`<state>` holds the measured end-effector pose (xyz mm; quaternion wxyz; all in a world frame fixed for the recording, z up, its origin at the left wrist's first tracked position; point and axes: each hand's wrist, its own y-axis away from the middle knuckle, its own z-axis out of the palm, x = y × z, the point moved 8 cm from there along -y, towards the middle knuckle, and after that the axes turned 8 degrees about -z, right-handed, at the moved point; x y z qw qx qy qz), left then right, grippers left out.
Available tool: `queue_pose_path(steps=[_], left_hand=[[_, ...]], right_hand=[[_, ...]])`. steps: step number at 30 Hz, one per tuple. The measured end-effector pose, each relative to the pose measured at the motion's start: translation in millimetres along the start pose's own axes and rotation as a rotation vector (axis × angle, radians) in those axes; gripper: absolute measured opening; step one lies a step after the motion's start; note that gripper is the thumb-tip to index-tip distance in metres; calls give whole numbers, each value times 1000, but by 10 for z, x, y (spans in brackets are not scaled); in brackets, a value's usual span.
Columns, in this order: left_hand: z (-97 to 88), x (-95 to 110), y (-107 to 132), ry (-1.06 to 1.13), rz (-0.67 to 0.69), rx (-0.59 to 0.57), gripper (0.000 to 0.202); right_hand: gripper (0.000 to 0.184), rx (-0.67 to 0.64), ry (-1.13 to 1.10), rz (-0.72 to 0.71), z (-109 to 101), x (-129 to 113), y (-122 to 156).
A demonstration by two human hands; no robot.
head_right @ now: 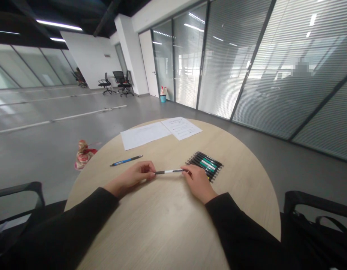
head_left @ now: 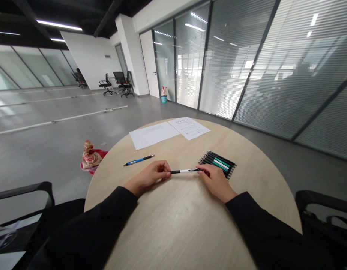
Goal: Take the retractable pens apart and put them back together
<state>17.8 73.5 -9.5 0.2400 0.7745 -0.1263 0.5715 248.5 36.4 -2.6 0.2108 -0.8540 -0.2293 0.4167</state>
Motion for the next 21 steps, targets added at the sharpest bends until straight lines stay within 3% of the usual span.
queue_pose_path(steps=[5,21], left_hand=[[-44,-30,0,-15,-13,-7,22],[-82,-110,-47,0,-36,-20,23]], right_hand=[[25,-2,-20,-13,-8,-15,-1],[15,23,-95,165,-5,134,38]])
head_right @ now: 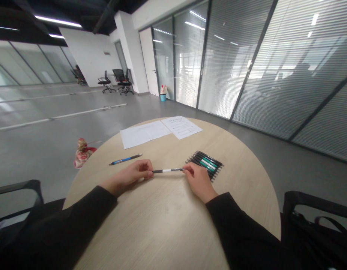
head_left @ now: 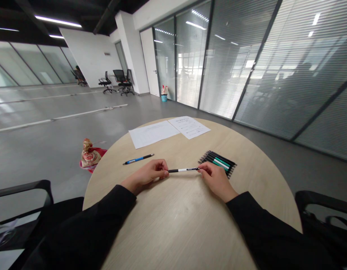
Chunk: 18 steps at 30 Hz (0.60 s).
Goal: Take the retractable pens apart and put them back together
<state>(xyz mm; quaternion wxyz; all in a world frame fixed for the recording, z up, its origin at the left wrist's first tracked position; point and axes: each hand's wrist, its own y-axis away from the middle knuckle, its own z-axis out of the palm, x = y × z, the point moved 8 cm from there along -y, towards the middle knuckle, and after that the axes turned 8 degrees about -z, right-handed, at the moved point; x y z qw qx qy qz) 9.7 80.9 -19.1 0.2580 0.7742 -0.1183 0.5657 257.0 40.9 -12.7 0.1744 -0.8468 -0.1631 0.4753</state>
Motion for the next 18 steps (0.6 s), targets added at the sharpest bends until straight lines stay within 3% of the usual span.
queue_pose_path(steps=[18], left_hand=[[17,48,24,60,1,11,21]], right_hand=[[11,-8,71,-12,-12,-28,-9]])
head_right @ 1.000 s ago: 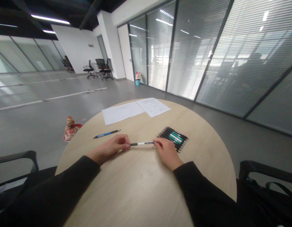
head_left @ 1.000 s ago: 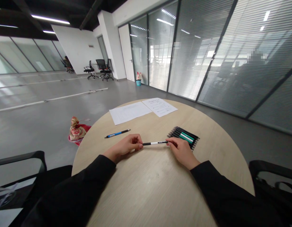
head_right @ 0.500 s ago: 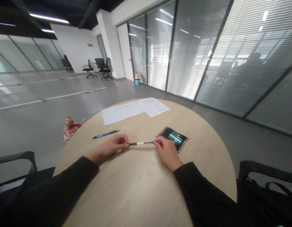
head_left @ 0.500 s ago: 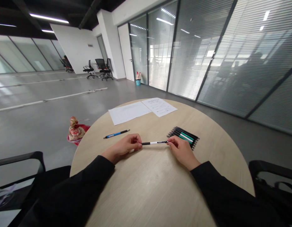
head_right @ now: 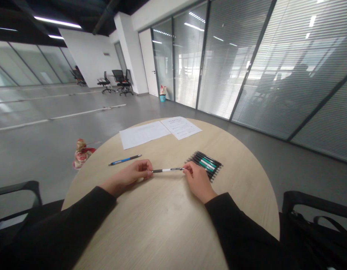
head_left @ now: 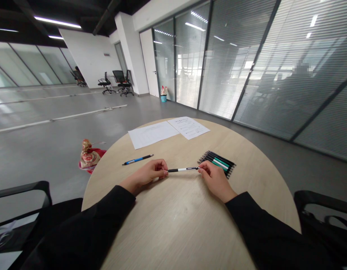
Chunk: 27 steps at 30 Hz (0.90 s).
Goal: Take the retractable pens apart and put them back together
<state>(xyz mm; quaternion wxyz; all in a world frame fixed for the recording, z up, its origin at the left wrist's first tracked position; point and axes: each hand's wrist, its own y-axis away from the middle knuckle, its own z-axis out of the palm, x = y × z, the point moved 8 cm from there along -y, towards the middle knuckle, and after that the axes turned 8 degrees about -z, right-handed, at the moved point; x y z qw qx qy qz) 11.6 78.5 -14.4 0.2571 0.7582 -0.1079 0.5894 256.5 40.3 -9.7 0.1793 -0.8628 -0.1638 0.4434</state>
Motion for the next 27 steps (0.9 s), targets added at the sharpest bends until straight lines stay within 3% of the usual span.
queue_pose_path(steps=[27], left_hand=[[-7,18,-1,-14,18,0,19]], right_hand=[[17,-41,34,-4,4,-35,14]])
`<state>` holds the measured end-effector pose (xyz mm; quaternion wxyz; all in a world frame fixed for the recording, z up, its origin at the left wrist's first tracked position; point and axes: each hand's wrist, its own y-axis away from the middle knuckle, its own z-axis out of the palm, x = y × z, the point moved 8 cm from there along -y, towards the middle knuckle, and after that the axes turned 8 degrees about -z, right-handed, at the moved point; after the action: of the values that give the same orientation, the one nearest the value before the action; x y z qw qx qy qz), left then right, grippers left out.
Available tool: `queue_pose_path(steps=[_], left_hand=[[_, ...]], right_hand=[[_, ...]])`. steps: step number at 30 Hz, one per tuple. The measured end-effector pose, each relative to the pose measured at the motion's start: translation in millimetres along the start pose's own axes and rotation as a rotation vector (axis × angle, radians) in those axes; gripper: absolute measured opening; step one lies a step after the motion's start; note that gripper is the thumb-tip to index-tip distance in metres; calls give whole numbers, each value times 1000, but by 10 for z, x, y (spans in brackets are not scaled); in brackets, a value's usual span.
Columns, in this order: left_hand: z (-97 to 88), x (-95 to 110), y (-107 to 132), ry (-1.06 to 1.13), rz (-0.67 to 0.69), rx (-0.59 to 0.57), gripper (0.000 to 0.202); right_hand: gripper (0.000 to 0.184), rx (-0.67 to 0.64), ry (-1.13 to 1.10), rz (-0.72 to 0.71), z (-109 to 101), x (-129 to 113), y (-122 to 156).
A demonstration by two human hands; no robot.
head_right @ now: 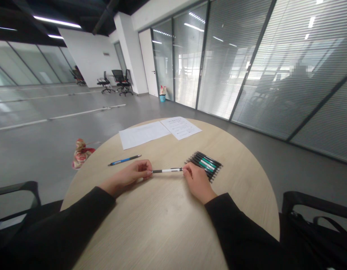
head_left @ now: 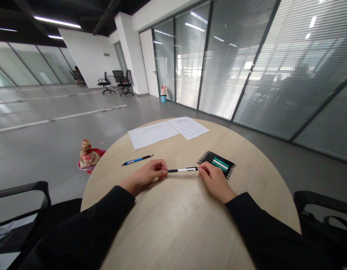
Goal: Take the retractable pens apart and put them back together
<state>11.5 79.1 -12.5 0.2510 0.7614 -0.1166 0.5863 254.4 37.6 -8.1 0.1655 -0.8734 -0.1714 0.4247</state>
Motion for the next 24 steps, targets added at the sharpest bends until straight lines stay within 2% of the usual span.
queue_pose_path(steps=[10,24], left_hand=[[0,-27,-8,-1,-8,-4,21],[12,-12,-4,-8,-2,-14,18]], right_hand=[[24,-15,33,-40,0,-46,-9],[25,-34,32,-54,6,-85,-12]])
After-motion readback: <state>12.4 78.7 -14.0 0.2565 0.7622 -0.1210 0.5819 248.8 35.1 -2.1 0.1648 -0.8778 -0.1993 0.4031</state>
